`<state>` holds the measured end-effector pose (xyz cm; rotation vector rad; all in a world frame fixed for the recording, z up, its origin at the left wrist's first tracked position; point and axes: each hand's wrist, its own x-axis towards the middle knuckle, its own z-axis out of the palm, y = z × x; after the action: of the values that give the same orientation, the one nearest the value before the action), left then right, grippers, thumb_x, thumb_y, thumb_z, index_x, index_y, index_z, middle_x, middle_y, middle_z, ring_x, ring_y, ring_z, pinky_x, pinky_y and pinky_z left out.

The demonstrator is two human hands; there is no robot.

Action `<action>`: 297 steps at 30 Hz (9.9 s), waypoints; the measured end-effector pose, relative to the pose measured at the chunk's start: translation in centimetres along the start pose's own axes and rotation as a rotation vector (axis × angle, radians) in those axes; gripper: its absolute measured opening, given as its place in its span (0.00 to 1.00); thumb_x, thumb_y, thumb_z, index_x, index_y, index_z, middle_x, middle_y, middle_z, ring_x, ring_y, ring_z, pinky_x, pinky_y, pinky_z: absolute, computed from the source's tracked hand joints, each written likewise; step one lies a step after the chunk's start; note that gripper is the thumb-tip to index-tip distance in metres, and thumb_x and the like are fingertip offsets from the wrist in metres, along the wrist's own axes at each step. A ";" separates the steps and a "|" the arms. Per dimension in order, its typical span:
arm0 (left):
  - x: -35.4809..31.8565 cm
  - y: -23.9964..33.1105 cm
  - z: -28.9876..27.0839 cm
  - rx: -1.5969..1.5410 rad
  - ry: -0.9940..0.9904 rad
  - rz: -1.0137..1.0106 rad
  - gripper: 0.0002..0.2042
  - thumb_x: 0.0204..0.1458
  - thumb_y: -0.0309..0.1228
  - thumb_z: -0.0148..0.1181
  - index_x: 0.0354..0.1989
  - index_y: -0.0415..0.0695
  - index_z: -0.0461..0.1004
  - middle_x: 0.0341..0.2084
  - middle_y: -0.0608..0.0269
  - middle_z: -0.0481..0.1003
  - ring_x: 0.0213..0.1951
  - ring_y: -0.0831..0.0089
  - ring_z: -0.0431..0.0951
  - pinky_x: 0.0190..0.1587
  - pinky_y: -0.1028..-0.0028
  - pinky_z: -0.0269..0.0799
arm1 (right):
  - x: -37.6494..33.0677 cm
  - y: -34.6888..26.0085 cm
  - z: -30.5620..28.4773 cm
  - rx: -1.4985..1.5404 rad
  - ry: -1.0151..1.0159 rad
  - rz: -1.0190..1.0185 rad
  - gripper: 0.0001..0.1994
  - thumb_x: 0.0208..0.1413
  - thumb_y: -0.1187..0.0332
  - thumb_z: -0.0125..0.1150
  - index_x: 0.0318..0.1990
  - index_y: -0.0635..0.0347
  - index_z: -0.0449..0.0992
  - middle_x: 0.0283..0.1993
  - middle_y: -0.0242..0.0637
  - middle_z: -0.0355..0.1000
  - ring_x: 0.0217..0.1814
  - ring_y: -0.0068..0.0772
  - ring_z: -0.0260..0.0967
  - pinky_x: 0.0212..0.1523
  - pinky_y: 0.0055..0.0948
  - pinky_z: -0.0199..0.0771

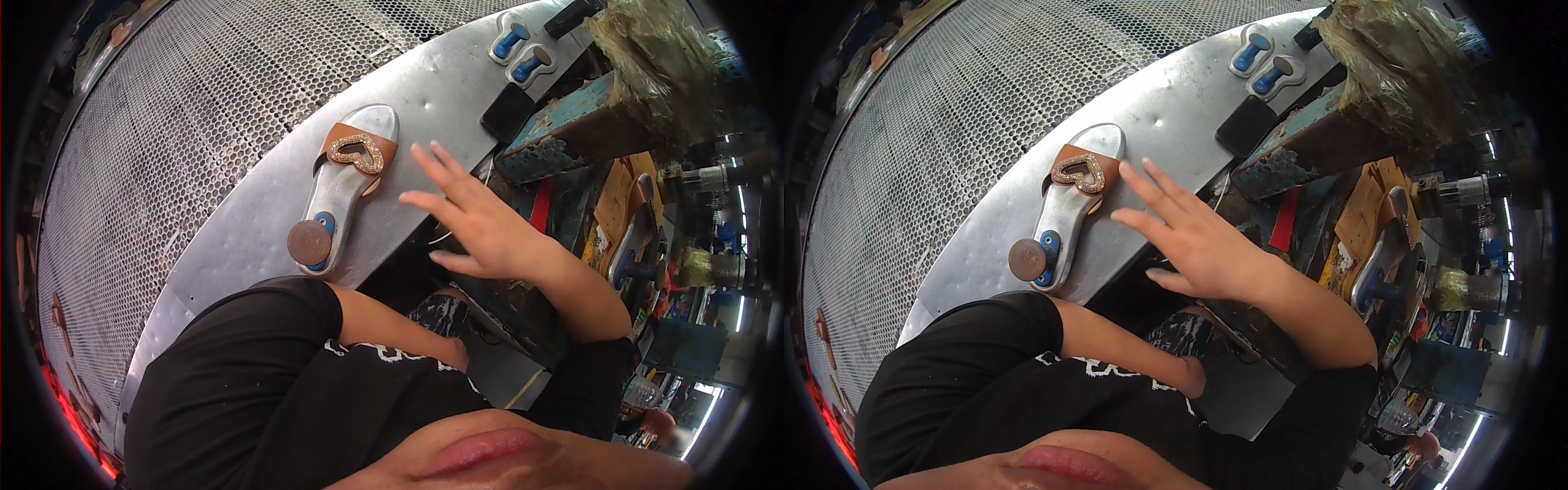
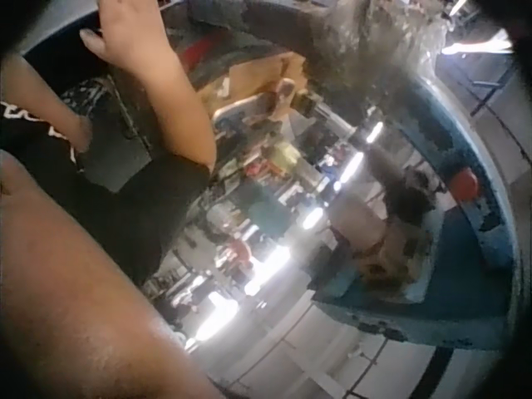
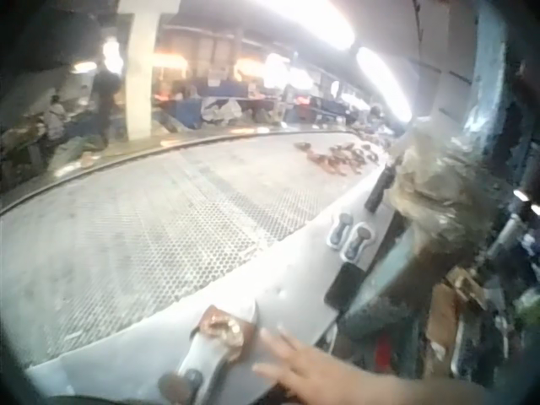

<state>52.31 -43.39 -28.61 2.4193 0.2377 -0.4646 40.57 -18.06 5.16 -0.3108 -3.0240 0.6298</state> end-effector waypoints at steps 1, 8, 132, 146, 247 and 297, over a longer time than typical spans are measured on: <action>-0.1 -0.1 0.1 0.000 0.001 -0.002 0.10 0.49 0.33 0.61 0.37 0.48 0.84 0.42 0.59 0.81 0.43 0.58 0.81 0.30 0.51 0.78 | -0.2 0.1 0.3 -0.043 -0.068 0.010 0.35 0.42 0.69 0.71 0.61 0.60 0.63 0.76 0.53 0.40 0.78 0.57 0.38 0.71 0.47 0.52; -7.9 0.4 -8.8 -0.010 0.032 0.180 0.10 0.50 0.32 0.58 0.36 0.46 0.84 0.39 0.56 0.81 0.41 0.57 0.81 0.28 0.50 0.77 | -0.6 1.0 0.9 0.121 -0.141 0.008 0.33 0.42 0.70 0.70 0.60 0.59 0.65 0.74 0.51 0.46 0.77 0.57 0.42 0.71 0.47 0.52; -0.5 -0.6 -2.0 -0.161 -0.003 0.044 0.13 0.51 0.39 0.58 0.40 0.50 0.83 0.44 0.59 0.80 0.49 0.60 0.78 0.42 0.54 0.76 | -1.3 1.7 1.0 -0.037 -0.682 0.044 0.34 0.45 0.68 0.70 0.61 0.61 0.63 0.75 0.51 0.44 0.77 0.56 0.41 0.72 0.46 0.50; 2.7 -0.2 3.1 0.006 0.042 -0.011 0.08 0.46 0.33 0.62 0.33 0.49 0.84 0.38 0.61 0.82 0.41 0.63 0.81 0.30 0.52 0.77 | -1.4 1.5 2.3 0.031 -0.348 0.067 0.35 0.43 0.68 0.71 0.62 0.58 0.63 0.75 0.48 0.45 0.77 0.54 0.42 0.72 0.47 0.50; 2.0 -1.6 -0.4 -0.129 0.077 0.159 0.13 0.51 0.39 0.58 0.40 0.48 0.82 0.43 0.56 0.79 0.47 0.60 0.78 0.41 0.56 0.75 | -1.6 1.5 1.3 0.000 -0.473 0.063 0.34 0.45 0.69 0.69 0.62 0.59 0.62 0.74 0.49 0.48 0.77 0.56 0.42 0.71 0.47 0.53; 5.9 -0.6 6.1 0.041 -0.003 -0.020 0.09 0.46 0.34 0.63 0.33 0.49 0.85 0.40 0.58 0.81 0.42 0.58 0.81 0.31 0.51 0.78 | -0.1 0.7 -1.1 0.063 0.267 -0.104 0.36 0.45 0.70 0.69 0.63 0.59 0.60 0.73 0.50 0.49 0.75 0.56 0.45 0.70 0.45 0.56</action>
<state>55.94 -46.50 -35.62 2.4576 0.2531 -0.4861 40.88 -16.96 5.90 -0.2140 -2.7396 0.6189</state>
